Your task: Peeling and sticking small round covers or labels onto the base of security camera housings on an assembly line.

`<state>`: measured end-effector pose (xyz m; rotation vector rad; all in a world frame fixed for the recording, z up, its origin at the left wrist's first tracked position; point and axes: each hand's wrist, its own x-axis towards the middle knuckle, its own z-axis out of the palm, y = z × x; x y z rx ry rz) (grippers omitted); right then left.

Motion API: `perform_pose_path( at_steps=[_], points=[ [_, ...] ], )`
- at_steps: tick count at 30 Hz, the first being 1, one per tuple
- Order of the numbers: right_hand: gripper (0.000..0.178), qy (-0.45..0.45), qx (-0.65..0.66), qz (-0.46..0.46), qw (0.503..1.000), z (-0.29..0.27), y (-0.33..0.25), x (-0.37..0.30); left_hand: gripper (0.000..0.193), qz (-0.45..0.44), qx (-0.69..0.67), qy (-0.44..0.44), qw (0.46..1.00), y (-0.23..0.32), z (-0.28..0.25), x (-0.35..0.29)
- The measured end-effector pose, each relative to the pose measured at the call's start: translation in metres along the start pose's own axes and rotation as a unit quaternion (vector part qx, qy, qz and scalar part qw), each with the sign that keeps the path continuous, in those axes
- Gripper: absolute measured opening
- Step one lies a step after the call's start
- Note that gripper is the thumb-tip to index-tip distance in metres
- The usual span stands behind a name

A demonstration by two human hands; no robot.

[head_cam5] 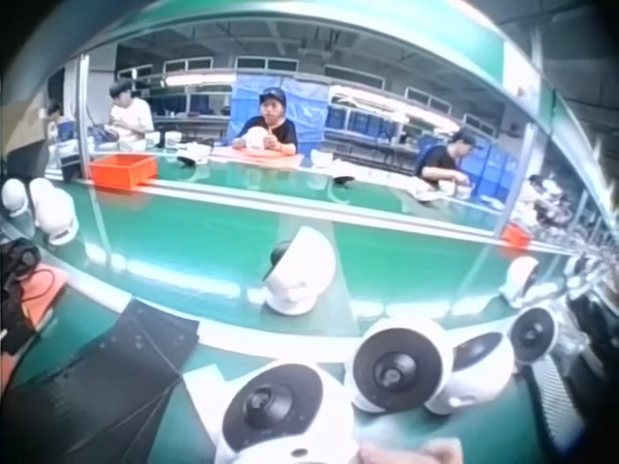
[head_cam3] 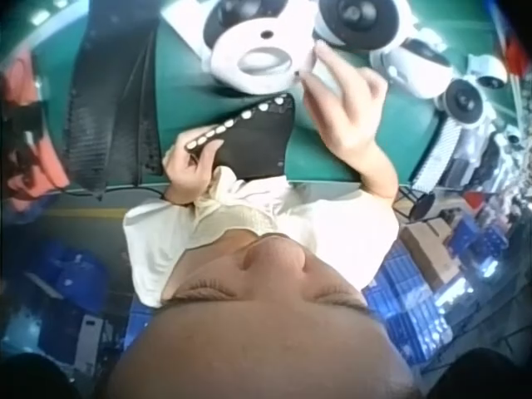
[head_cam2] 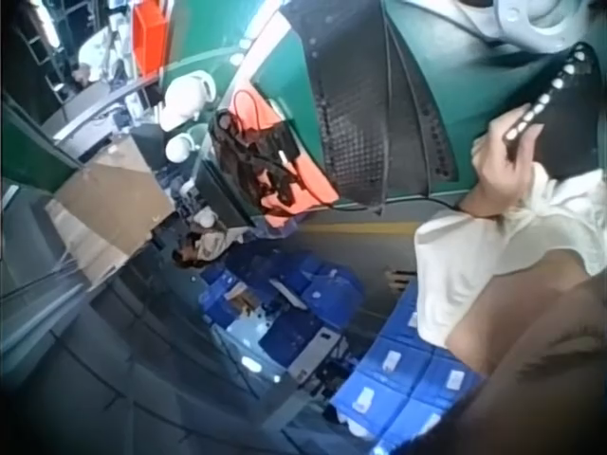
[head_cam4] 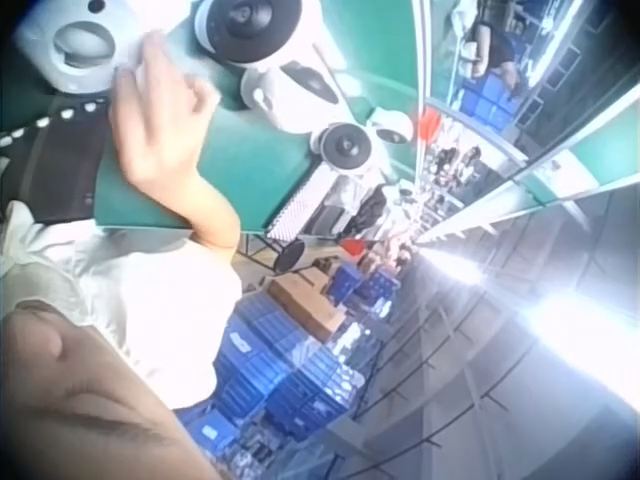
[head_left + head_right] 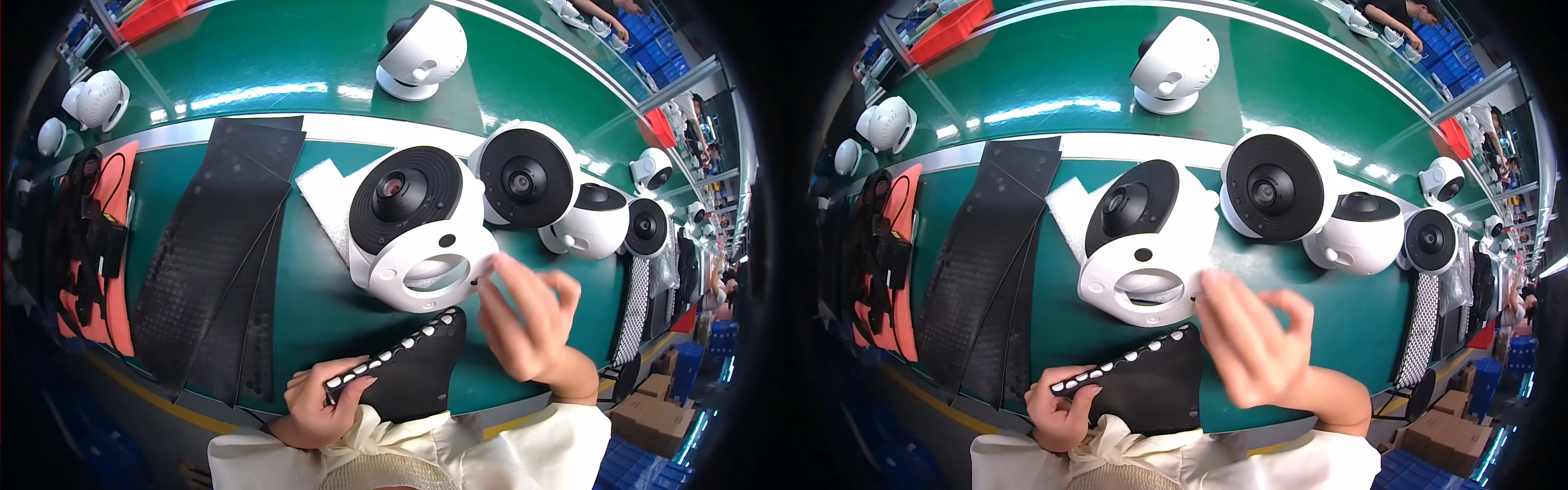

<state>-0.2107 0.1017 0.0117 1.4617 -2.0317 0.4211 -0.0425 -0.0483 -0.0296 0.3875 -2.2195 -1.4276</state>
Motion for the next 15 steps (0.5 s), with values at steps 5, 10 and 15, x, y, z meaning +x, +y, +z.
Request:
perform_pose_path(
  at_steps=[5,10,15],
  points=[
    [0.01,0.019,-0.212,-0.082,0.974,0.008,-0.006,-0.02,0.018,-0.017,-0.007,-0.005,1.0,0.004,0.002,0.005],
    [0.022,-0.102,-0.277,-0.089,0.951,0.005,-0.014,-0.039,0.015,-0.066,0.003,0.036,0.997,-0.002,0.008,-0.006],
    [0.035,-0.127,-0.271,-0.131,0.945,-0.01,-0.019,-0.018,0.017,-0.062,-0.073,0.009,0.995,0.014,-0.001,-0.006]
  ],
)
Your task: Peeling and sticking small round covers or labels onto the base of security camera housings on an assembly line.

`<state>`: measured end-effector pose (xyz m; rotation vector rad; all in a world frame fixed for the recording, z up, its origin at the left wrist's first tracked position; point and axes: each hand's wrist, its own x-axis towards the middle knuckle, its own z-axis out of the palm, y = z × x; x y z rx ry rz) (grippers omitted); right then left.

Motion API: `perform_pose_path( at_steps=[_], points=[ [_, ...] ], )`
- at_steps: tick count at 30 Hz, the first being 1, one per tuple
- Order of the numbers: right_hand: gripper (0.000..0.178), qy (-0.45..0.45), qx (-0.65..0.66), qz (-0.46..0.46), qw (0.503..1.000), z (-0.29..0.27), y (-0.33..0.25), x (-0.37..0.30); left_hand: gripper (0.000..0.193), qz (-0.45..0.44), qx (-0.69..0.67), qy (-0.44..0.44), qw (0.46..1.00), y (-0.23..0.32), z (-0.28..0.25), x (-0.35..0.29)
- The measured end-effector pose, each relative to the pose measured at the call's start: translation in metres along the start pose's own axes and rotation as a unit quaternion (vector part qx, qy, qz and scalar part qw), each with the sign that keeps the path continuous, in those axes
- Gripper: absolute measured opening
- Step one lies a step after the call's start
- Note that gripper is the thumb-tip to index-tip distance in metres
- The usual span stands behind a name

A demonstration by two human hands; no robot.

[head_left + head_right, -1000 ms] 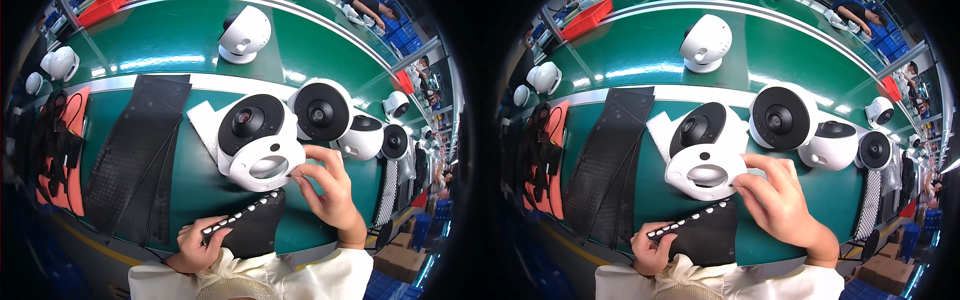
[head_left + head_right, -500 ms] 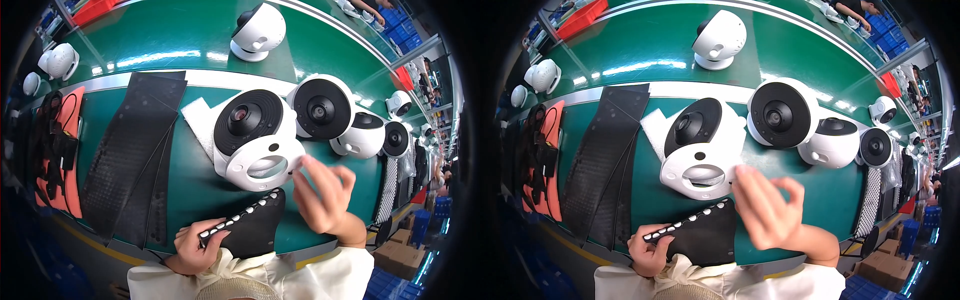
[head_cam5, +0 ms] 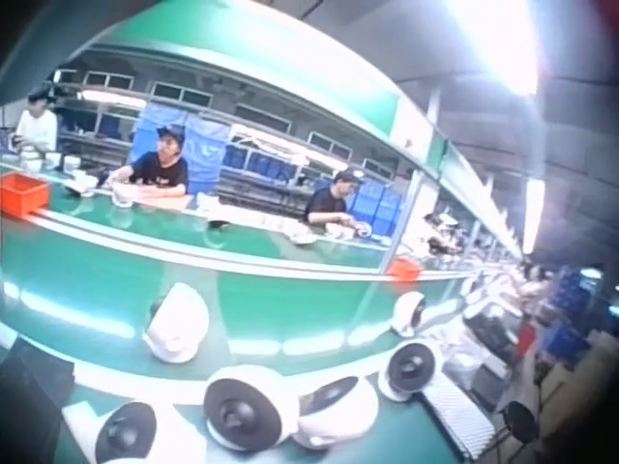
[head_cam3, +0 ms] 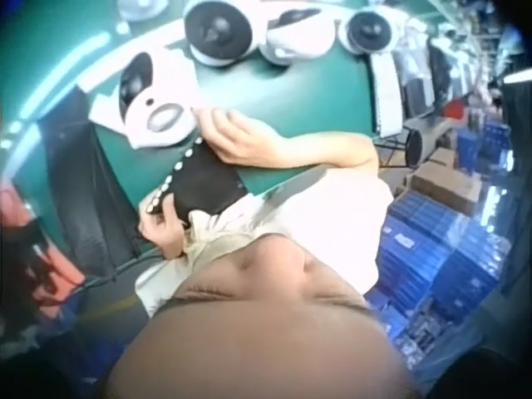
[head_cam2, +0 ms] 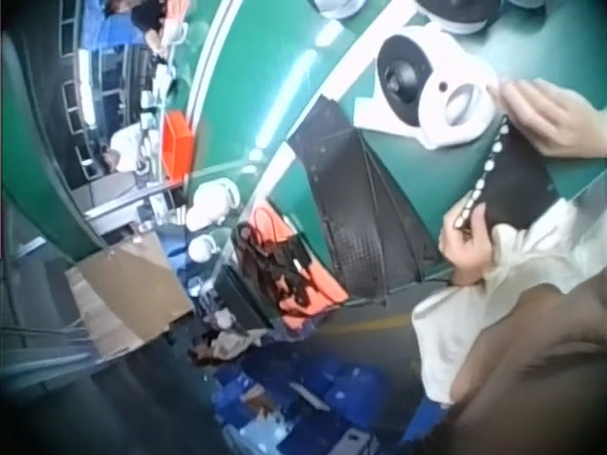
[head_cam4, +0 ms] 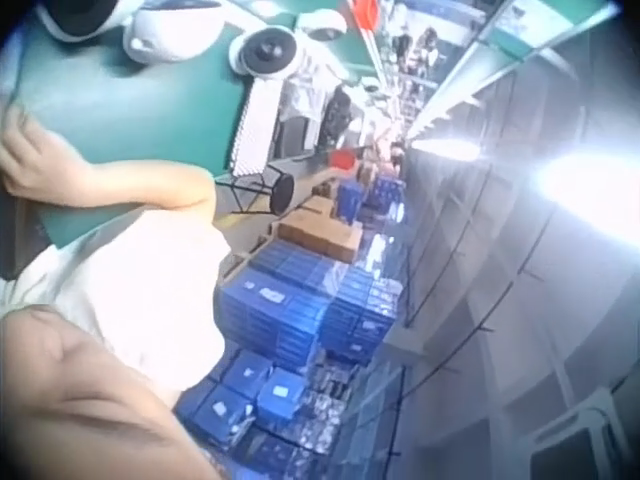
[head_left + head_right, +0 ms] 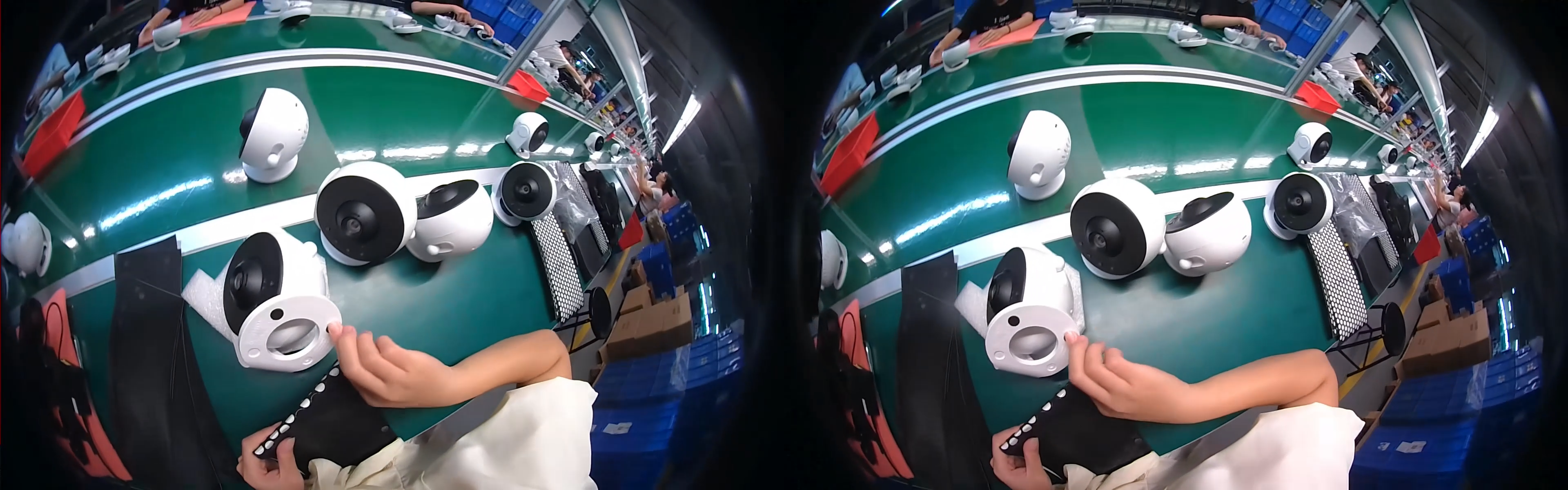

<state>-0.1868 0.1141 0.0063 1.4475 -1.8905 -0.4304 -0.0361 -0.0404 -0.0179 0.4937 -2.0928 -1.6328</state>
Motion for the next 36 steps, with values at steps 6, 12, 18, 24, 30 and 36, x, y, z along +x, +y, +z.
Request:
perform_pose_path(
  at_steps=[6,12,18,24,30,36],
  points=[
    [0.038,-0.066,-0.089,-0.034,0.993,-0.008,0.007,0.009,0.016,0.032,0.025,0.015,0.999,0.0,0.004,0.001],
    [0.016,0.016,0.266,0.059,0.962,-0.015,0.073,0.03,0.015,0.02,0.001,-0.003,1.0,0.0,0.003,0.001],
    [0.064,-0.03,0.312,0.438,0.843,0.1,0.185,0.095,0.015,0.004,-0.024,0.003,1.0,0.005,0.0,-0.003],
    [0.094,-0.249,0.569,0.579,0.528,0.186,0.188,0.131,0.014,0.043,-0.02,0.03,0.998,0.005,0.002,0.002],
    [0.071,-0.266,0.613,0.548,0.503,0.183,0.198,0.125,0.014,0.052,0.001,0.008,0.999,0.006,0.0,-0.002],
    [0.054,-0.178,0.654,0.61,0.411,0.182,0.212,0.093,0.015,0.039,-0.026,0.0,0.999,-0.002,0.002,-0.001]
  ],
)
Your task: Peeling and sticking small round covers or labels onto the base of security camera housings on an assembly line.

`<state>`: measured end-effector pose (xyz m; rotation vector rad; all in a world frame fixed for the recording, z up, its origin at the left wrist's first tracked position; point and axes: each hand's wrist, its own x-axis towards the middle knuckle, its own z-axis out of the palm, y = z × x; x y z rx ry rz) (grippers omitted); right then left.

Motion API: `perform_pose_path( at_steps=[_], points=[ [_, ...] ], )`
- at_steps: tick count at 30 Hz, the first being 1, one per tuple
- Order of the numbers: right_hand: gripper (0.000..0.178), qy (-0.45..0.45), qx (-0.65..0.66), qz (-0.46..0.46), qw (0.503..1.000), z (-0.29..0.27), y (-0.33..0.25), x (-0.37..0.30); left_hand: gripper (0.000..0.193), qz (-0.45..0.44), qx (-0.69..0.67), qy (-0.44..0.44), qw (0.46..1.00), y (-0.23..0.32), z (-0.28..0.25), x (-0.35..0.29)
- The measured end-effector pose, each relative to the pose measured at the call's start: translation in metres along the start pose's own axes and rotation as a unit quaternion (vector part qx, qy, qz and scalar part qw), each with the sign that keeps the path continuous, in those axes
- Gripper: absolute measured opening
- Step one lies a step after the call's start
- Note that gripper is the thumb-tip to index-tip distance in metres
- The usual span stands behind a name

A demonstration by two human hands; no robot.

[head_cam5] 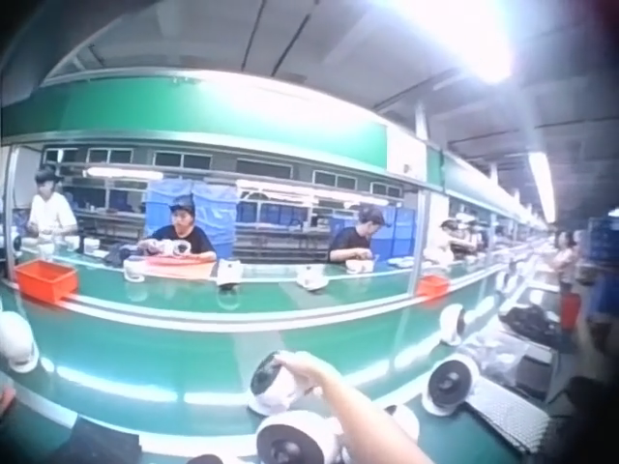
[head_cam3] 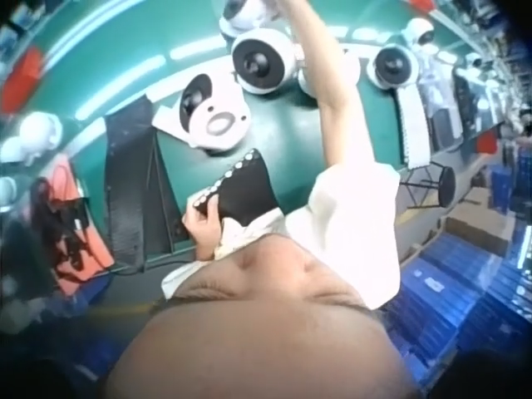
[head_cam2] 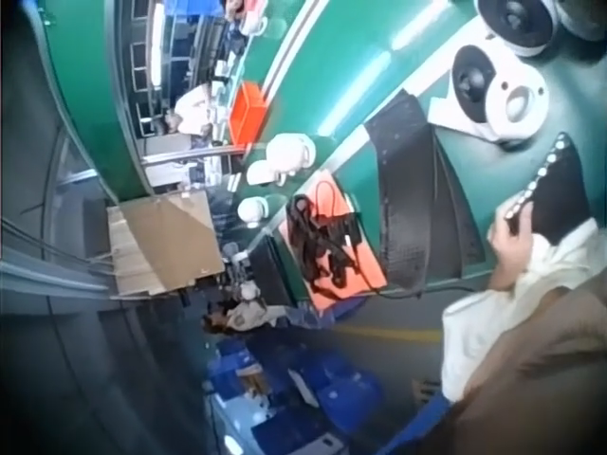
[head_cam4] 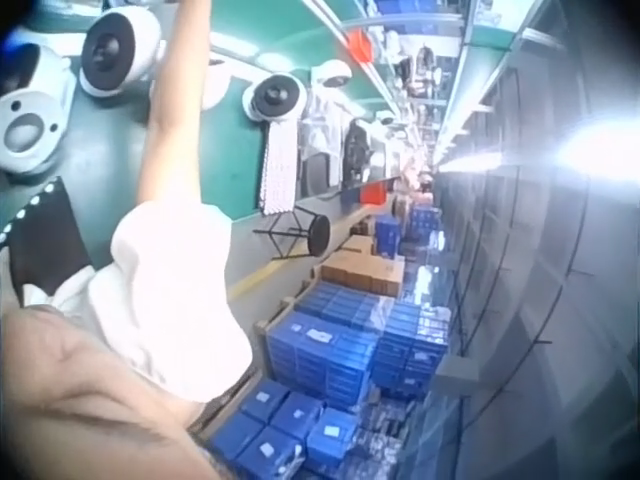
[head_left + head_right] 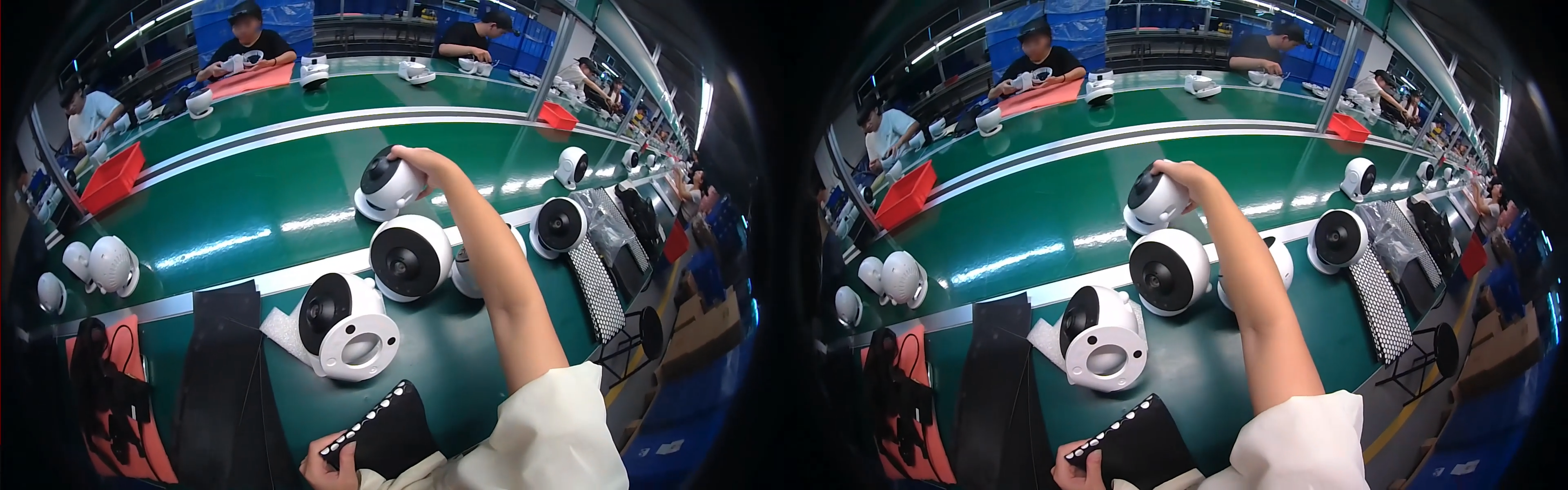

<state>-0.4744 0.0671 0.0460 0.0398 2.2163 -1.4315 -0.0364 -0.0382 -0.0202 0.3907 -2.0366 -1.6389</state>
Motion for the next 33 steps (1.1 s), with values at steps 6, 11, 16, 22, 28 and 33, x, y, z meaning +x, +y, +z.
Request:
perform_pose_path(
  at_steps=[6,11,16,22,28,33],
  points=[
    [0.047,-0.007,0.157,0.002,0.988,-0.081,0.01,-0.016,0.013,-0.032,-0.003,0.005,0.999,0.004,0.001,-0.003],
    [0.043,-0.113,0.32,-0.13,0.931,-0.158,0.044,-0.04,0.012,-0.038,0.007,0.007,0.999,0.004,0.001,-0.003],
    [0.039,-0.282,0.413,-0.242,0.832,-0.203,0.087,-0.061,0.013,-0.054,-0.038,0.013,0.998,0.003,0.001,-0.007],
    [0.036,-0.036,0.297,-0.284,0.911,-0.252,0.114,-0.145,0.014,-0.075,-0.038,0.025,0.996,0.005,-0.001,-0.005],
    [0.077,0.112,0.003,-0.252,0.961,-0.227,0.115,-0.28,0.016,-0.037,-0.031,0.018,0.999,0.002,0.005,-0.003],
    [0.067,0.033,-0.096,-0.135,0.986,-0.22,0.145,-0.282,0.017,-0.034,-0.001,0.008,0.999,-0.008,0.003,-0.008]
  ],
)
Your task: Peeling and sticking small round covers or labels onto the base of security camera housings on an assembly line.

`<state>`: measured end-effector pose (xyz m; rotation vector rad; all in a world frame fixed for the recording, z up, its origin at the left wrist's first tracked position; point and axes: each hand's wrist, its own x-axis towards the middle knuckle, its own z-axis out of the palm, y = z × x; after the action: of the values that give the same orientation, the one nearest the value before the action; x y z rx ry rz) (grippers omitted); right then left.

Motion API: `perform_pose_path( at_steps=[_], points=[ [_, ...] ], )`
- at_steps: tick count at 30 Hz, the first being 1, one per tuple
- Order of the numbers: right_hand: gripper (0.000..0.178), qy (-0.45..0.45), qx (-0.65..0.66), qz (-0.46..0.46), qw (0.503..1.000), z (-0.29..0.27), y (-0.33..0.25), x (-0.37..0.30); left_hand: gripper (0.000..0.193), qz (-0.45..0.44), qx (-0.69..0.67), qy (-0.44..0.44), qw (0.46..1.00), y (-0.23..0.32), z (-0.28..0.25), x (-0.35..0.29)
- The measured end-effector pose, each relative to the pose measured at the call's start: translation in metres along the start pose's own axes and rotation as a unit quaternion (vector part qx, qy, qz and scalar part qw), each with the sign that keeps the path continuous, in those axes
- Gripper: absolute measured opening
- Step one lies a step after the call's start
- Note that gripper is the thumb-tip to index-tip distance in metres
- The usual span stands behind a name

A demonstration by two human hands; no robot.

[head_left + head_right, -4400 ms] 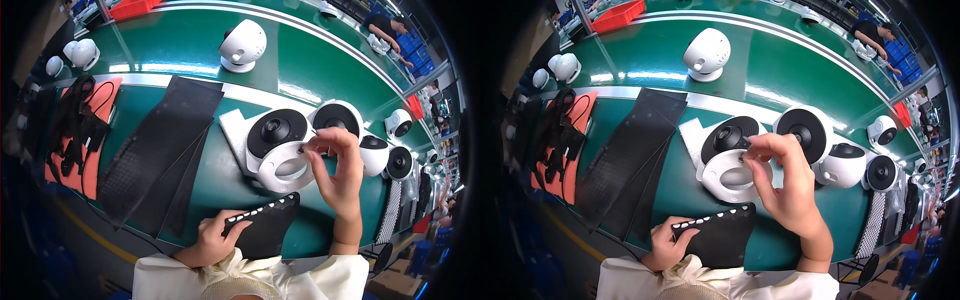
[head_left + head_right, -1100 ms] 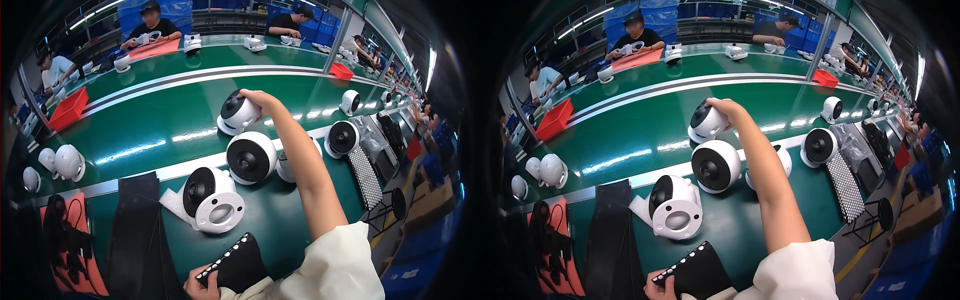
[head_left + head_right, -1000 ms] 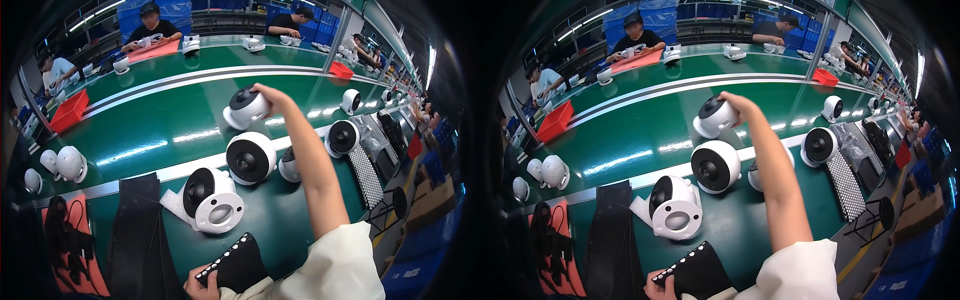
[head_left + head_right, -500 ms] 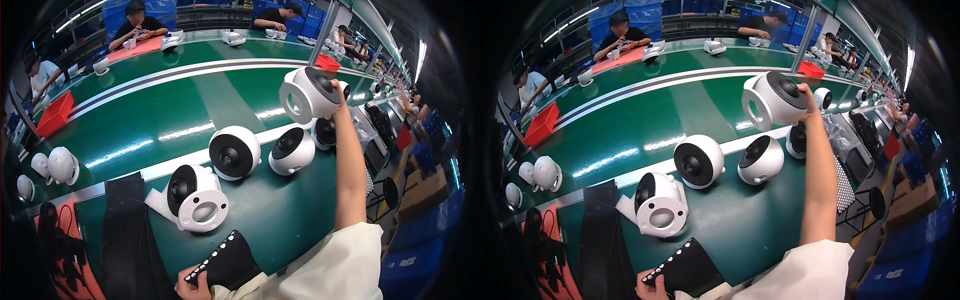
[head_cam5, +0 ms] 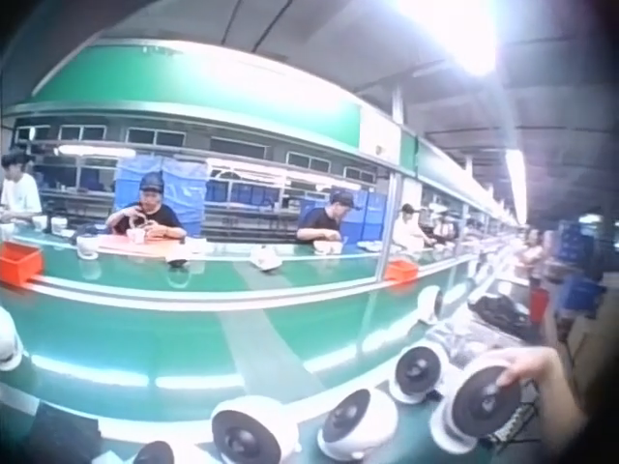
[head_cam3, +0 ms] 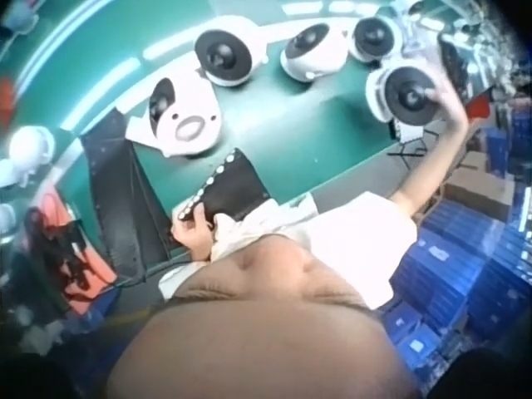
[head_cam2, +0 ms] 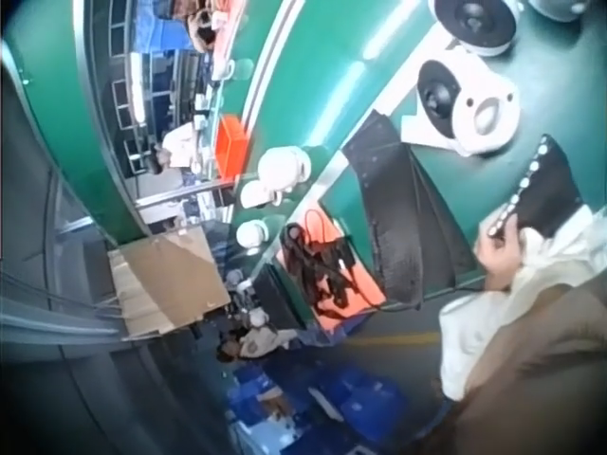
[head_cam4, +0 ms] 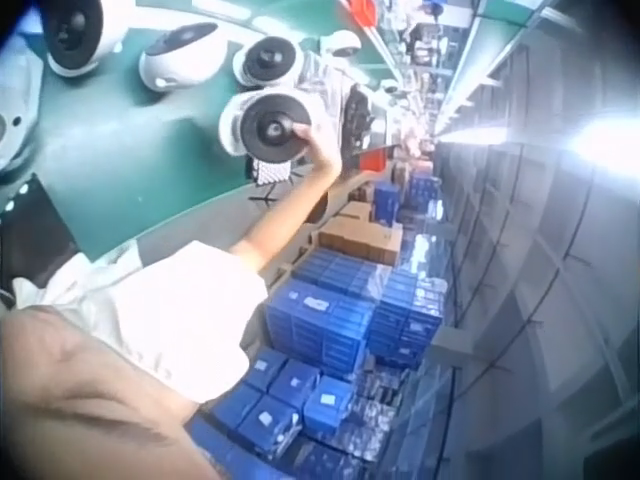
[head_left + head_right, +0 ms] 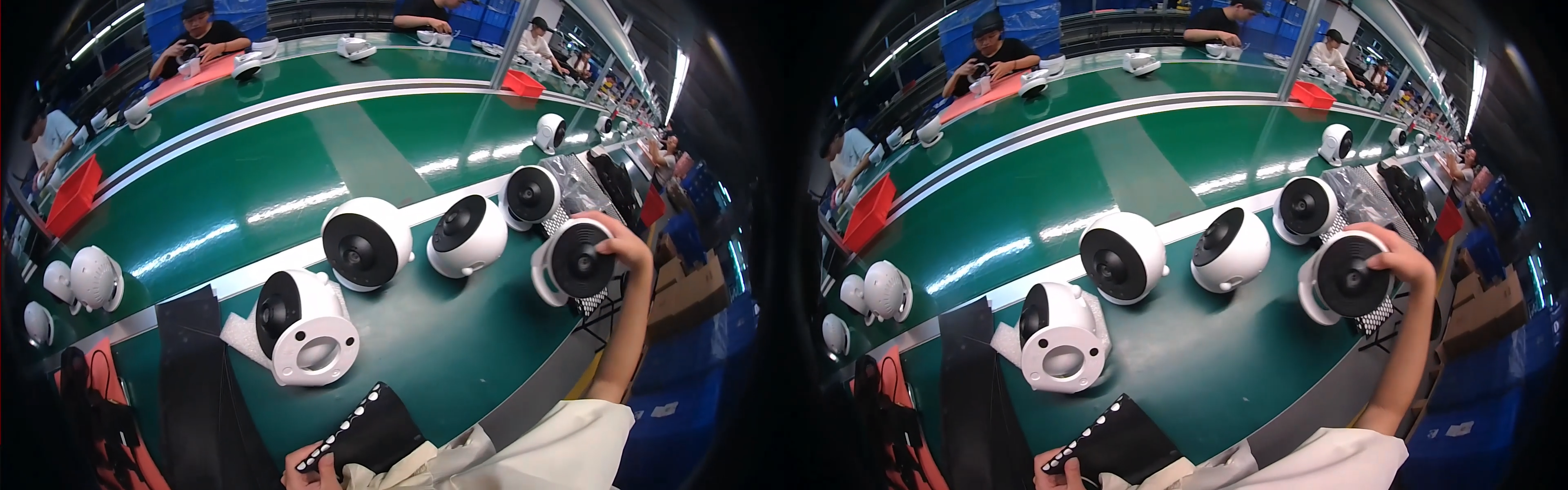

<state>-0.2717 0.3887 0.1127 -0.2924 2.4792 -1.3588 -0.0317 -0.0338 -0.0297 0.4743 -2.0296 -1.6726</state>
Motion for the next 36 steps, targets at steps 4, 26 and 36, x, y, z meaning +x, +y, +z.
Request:
perform_pose_path(
  at_steps=[4,26,36],
  points=[
    [0.059,0.027,-0.136,0.067,0.988,0.012,0.027,0.023,0.016,0.021,0.012,0.017,1.0,0.007,0.002,-0.005],
    [0.03,-0.157,-0.229,-0.536,0.798,0.279,-0.112,0.017,0.014,0.051,0.057,0.006,0.997,0.008,-0.016,0.008],
    [0.022,-0.266,-0.172,-0.442,0.839,0.296,-0.119,0.034,0.017,0.07,0.028,-0.004,0.997,0.009,-0.012,0.008]
  ],
)
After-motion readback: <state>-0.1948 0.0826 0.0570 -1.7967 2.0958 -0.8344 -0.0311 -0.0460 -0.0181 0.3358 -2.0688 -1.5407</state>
